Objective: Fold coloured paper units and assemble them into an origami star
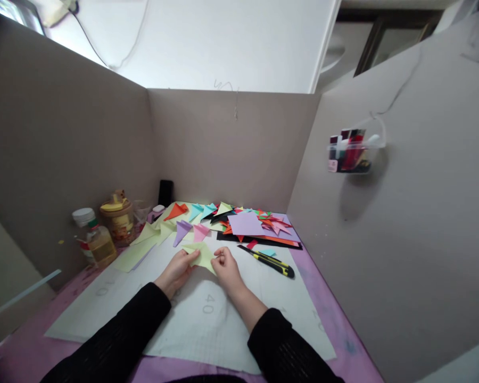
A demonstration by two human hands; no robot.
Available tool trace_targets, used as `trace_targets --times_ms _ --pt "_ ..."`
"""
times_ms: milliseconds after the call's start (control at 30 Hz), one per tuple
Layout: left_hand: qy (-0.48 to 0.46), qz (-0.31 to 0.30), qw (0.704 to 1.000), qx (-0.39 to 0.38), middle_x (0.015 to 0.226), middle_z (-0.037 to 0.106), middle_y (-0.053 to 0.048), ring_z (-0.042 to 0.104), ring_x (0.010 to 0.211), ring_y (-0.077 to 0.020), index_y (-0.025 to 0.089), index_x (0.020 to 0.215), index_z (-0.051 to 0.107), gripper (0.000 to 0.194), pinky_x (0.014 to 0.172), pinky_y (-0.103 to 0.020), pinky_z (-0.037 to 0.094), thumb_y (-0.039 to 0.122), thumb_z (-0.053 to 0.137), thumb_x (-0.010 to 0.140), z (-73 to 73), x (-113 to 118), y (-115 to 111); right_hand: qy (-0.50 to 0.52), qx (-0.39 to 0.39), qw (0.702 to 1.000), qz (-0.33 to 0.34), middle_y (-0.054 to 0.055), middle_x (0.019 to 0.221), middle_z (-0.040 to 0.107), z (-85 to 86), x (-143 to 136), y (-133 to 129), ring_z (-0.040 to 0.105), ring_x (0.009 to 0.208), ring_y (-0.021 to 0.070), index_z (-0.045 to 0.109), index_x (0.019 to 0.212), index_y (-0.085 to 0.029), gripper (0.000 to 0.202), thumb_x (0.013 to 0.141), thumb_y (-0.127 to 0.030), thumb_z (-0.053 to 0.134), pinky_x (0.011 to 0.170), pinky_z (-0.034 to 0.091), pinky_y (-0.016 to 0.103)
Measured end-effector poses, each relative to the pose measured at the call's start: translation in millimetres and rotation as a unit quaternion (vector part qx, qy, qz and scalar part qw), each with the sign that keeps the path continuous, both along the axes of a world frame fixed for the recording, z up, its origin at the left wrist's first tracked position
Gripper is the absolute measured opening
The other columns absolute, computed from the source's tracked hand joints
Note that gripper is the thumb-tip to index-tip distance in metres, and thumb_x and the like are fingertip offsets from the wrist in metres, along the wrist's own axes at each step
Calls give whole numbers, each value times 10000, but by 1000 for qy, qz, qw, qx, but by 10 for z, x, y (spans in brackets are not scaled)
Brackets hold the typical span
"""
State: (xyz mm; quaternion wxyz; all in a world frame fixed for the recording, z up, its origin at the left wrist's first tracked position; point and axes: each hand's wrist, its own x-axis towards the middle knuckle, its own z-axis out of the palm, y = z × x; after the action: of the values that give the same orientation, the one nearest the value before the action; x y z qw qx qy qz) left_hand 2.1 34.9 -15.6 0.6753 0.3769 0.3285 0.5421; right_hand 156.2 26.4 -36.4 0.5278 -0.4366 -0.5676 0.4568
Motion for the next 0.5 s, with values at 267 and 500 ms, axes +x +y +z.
trace_targets --times_ms 267,500 --pt "-14 30 999 11 861 718 -107 662 751 -186 86 917 683 268 684 -266 517 214 737 687 28 -22 11 -209 183 960 -30 83 1168 602 33 70 -46 533 1115 249 561 1168 -223 500 677 -130 556 989 400 412" --pt "-8 44 999 -26 814 685 -67 607 647 -118 111 832 666 190 612 -215 511 222 729 691 63 -15 -5 -160 146 974 -64 83 1164 656 52 103 -21 583 1098 256 636 1125 -227 364 764 -249 592 993 416 429"
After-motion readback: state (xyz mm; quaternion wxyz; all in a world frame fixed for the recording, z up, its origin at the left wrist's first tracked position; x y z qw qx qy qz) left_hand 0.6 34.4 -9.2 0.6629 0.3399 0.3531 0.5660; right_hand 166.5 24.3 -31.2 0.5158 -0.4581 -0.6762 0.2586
